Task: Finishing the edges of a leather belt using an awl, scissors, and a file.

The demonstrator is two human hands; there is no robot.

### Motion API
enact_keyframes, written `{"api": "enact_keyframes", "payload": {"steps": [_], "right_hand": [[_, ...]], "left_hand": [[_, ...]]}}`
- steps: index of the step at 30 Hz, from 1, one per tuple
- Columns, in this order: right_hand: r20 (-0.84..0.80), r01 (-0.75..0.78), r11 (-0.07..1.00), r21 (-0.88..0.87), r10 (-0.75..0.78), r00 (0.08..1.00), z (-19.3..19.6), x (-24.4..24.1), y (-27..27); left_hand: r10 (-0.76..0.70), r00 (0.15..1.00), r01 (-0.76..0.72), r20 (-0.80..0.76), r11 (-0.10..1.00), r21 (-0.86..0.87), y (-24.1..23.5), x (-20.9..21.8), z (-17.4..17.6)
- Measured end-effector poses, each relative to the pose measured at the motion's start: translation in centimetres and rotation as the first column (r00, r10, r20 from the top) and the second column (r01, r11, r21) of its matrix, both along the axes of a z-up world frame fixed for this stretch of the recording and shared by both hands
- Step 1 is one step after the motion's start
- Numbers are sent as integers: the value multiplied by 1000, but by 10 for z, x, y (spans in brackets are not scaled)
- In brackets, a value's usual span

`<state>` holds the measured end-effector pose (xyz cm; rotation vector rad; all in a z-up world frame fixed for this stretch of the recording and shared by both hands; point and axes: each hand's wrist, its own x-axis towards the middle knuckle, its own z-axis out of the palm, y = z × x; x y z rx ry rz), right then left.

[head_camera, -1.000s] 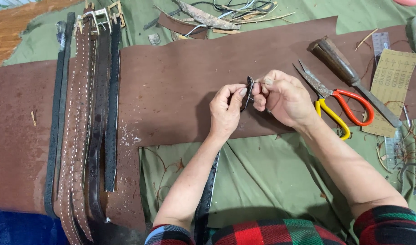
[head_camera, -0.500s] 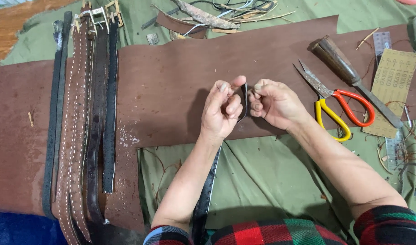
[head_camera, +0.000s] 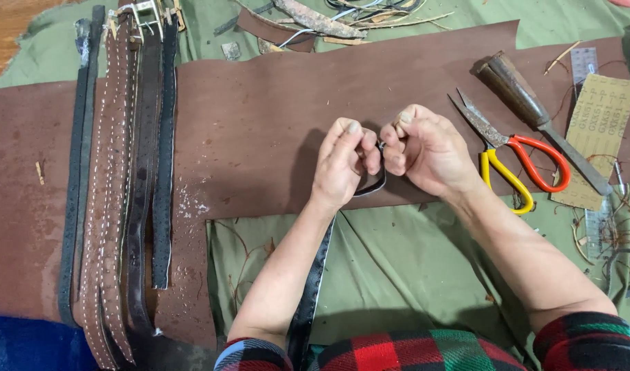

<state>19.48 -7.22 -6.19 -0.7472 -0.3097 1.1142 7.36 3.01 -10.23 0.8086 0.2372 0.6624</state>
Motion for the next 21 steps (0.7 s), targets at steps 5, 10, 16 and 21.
{"api": "enact_keyframes", "payload": {"steps": [5, 10, 16, 21], "right_hand": [[153, 23, 1000, -7, -22, 988, -20, 1, 2], [443, 159, 987, -37, -126, 888, -29, -6, 7], [513, 235, 972, -5, -199, 835, -44, -3, 11], [184, 125, 989, -78, -109, 977, -29, -2, 11]], "left_hand": [[72, 984, -1, -161, 916, 402, 5, -5, 6], [191, 965, -52, -180, 811, 583, 6, -3, 9], [229, 961, -105, -157, 823, 558, 5, -1, 1], [194, 963, -83, -188, 874, 479, 8, -7, 7]]}}
